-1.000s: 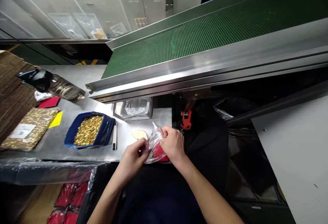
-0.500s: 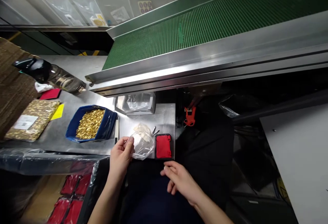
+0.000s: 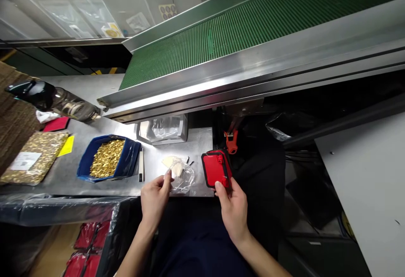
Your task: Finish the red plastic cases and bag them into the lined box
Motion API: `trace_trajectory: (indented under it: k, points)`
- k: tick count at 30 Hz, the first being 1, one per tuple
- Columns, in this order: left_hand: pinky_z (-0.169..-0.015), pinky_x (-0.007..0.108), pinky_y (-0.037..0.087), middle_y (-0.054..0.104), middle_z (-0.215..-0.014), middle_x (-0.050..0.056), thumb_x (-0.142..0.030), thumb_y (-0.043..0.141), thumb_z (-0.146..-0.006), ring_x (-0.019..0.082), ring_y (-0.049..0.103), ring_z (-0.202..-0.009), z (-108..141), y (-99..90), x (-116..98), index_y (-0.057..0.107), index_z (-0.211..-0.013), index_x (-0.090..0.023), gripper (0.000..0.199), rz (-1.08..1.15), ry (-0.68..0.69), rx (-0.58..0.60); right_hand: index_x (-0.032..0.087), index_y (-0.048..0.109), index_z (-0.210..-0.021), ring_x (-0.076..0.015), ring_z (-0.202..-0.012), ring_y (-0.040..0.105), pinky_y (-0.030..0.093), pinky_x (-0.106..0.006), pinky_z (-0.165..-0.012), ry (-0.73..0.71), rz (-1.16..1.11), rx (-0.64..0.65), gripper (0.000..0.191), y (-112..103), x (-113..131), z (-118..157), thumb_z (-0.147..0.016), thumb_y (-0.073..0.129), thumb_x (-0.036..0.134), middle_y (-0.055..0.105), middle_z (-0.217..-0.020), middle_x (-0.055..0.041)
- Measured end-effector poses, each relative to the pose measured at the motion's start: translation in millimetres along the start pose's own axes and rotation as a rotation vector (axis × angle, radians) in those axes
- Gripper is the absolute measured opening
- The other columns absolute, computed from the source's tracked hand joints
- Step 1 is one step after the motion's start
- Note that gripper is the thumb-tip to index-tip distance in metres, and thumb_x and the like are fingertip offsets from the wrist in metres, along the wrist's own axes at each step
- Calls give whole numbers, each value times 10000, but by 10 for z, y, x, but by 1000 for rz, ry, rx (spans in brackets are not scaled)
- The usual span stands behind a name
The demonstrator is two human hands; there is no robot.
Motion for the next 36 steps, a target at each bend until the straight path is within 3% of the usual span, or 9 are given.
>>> trace_trajectory:
  k: [4,9,13,16,20,24,29,31,36]
  points:
    - [-529,294,256,460,-466,-7,-494,537,-974,154,415,-463,40,152,-143,551,-529,-218,523,-36,135,82,248,689,-1073,-238,-906,701,548,-339,-853,-345,434,257,139,-119,288,169,-981,621,327,727,-996,-57]
    - [-528,292,249,427,-465,-23,-471,504,-1010,138,408,-453,45,414,-232,441,-540,-211,541,-99,263,249,245,597,-933,-202,-778,674,457,-305,-659,-349,916,412,87,-204,100,199,-996,537,243,663,-863,-9]
    - [-576,283,328,617,-670,-4,-413,589,-985,156,537,-564,74,496,-302,600,-772,-216,290,-149,347,238,239,595,-965,-208,-800,678,411,-316,-629,-460,1135,402,64,-193,-81,216,-939,586,182,661,-900,-5]
    - [-637,266,425,678,-883,27,-316,569,-1011,164,628,-718,129,499,-396,611,-989,-212,115,-176,577,179,238,592,-968,-202,-776,669,394,-325,-620,-504,1156,384,62,-119,-100,242,-939,590,184,650,-896,1]
    - [-683,253,472,640,-808,8,-173,513,-1027,152,616,-703,163,469,-415,591,-962,-210,109,-255,857,116,240,590,-966,-196,-790,672,395,-315,-643,-439,1080,348,40,-77,-51,190,-974,565,211,652,-888,8]
    - [-726,288,494,653,-896,44,-117,505,-1005,196,640,-807,95,419,-324,597,-1025,-203,128,-329,758,73,236,574,-927,-161,-711,644,387,-287,-638,-313,969,303,71,-142,-23,100,-988,541,222,642,-840,28]
    - [-652,260,503,643,-857,5,-141,569,-983,154,627,-702,199,448,-269,581,-962,-214,77,-123,477,246,228,573,-935,-155,-680,650,395,-280,-630,-243,918,274,69,-168,-38,85,-993,553,260,665,-841,24]
    - [-631,249,495,631,-802,-8,-166,576,-1001,136,608,-654,322,474,-307,588,-963,-210,60,-27,501,252,225,577,-939,-162,-684,663,403,-285,-634,-257,932,277,81,-139,-46,104,-1002,544,263,669,-845,16]
    - [-717,277,525,655,-874,48,-64,576,-977,165,634,-761,581,518,-478,614,-1129,-190,201,50,772,172,212,600,-1000,-233,-825,711,430,-316,-680,-330,1048,331,45,-50,-30,135,-978,563,200,698,-925,-33]
Point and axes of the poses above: each hand's wrist, its own z-axis away from the middle knuckle, its own y-axis out of the palm, x = y × z, the point moved 2 cm from there along -z, towards the middle knuckle
